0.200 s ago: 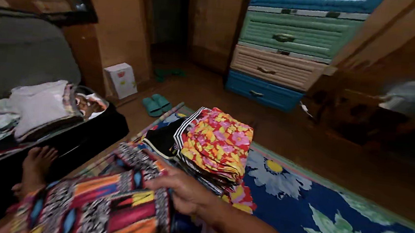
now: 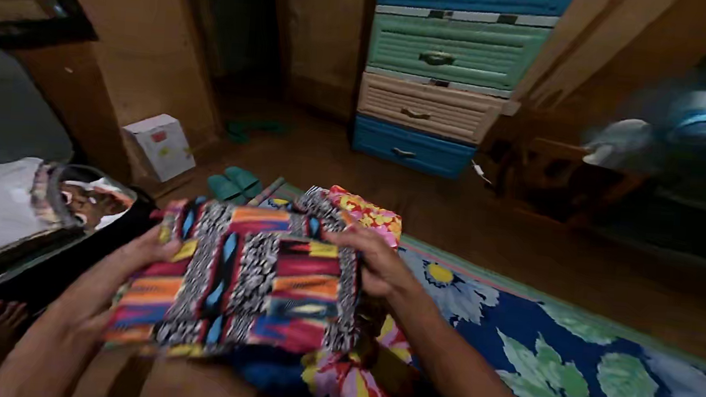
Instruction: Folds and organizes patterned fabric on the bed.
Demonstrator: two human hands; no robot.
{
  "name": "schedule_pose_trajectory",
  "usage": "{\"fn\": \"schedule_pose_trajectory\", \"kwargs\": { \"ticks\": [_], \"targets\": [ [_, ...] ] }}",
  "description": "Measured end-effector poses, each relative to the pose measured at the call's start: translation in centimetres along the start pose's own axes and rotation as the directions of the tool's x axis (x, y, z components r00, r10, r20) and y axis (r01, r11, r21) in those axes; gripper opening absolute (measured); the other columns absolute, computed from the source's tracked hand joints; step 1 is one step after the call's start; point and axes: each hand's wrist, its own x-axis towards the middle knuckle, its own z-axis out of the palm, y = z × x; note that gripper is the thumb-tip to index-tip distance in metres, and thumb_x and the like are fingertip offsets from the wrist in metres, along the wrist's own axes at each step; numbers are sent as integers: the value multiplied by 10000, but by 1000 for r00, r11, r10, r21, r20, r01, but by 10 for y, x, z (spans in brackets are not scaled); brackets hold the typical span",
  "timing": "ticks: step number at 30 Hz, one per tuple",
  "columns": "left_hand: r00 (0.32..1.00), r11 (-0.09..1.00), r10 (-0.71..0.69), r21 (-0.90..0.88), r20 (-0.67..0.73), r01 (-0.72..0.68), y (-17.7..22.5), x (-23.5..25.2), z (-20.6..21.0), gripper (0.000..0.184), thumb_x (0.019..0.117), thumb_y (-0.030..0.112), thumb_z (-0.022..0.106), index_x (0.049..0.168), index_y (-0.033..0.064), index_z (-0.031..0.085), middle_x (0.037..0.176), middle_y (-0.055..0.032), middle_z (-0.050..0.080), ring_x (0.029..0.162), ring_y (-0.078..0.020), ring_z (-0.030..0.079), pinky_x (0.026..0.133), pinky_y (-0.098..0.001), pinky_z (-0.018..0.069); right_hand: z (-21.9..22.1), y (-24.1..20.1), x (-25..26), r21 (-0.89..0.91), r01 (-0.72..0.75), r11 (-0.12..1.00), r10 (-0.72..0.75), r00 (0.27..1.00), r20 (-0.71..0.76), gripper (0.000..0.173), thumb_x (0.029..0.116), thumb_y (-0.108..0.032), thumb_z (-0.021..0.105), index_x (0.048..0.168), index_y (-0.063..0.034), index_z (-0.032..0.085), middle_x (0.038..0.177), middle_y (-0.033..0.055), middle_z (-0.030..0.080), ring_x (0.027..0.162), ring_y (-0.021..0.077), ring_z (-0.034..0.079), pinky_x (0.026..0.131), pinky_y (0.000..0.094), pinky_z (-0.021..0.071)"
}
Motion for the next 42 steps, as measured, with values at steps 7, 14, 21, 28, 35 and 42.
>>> {"fn": "schedule_pose_trajectory", "kwargs": {
  "ticks": [7,14,21,28,35,42],
  "targets": [
    [799,987,146,-138,583,-79,56,111,97,327,1017,33,389,1269,207,503,915,74,721,753,2,697,634,-177,597,-78,-32,16,33,295,955,-285,943,-170,522,981,-47,524,1467,-172,384,1075,51,708,944,133,715,841,319,612],
    [803,903,-320,418,503,98,-52,174,140,539,1034,123,538,1523,46,325,1179,-125,611,940,-137,631,835,-334,547,-115,46,18,189,-146,971,231,782,-579,254,1003,-49,554,1252,-21,514,993,107,663,850,166,676,745,346,585],
    [826,913,-262,404,498,46,-22,155,139,591,1026,47,528,1559,82,276,1159,-101,605,899,-82,627,782,-254,538,-98,29,-1,125,-43,991,109,801,-588,427,1018,-16,518,1424,-35,390,1111,108,631,931,142,671,802,309,581],
    [810,863,-320,503,490,37,-34,153,143,561,1038,61,525,1548,58,293,1178,-139,589,897,-110,613,797,-276,528,-97,38,-13,223,-80,971,197,795,-573,395,1033,-37,490,1413,-58,384,1085,96,625,915,140,668,786,311,579],
    [808,893,-250,449,533,-21,-44,144,123,671,1036,192,574,1597,163,207,1182,-147,620,929,-150,640,812,-325,549,-96,42,-47,238,-118,964,211,883,-418,358,1025,-12,464,1375,-57,402,1076,108,668,915,182,710,762,347,616],
    [833,858,-174,497,524,-134,-53,137,125,900,932,12,675,1631,202,140,1422,-246,492,1062,-281,617,880,-440,533,-83,46,-56,150,-175,973,225,854,-468,376,1022,22,452,1387,-40,389,1071,109,646,878,199,710,738,391,623]
  ]
}}
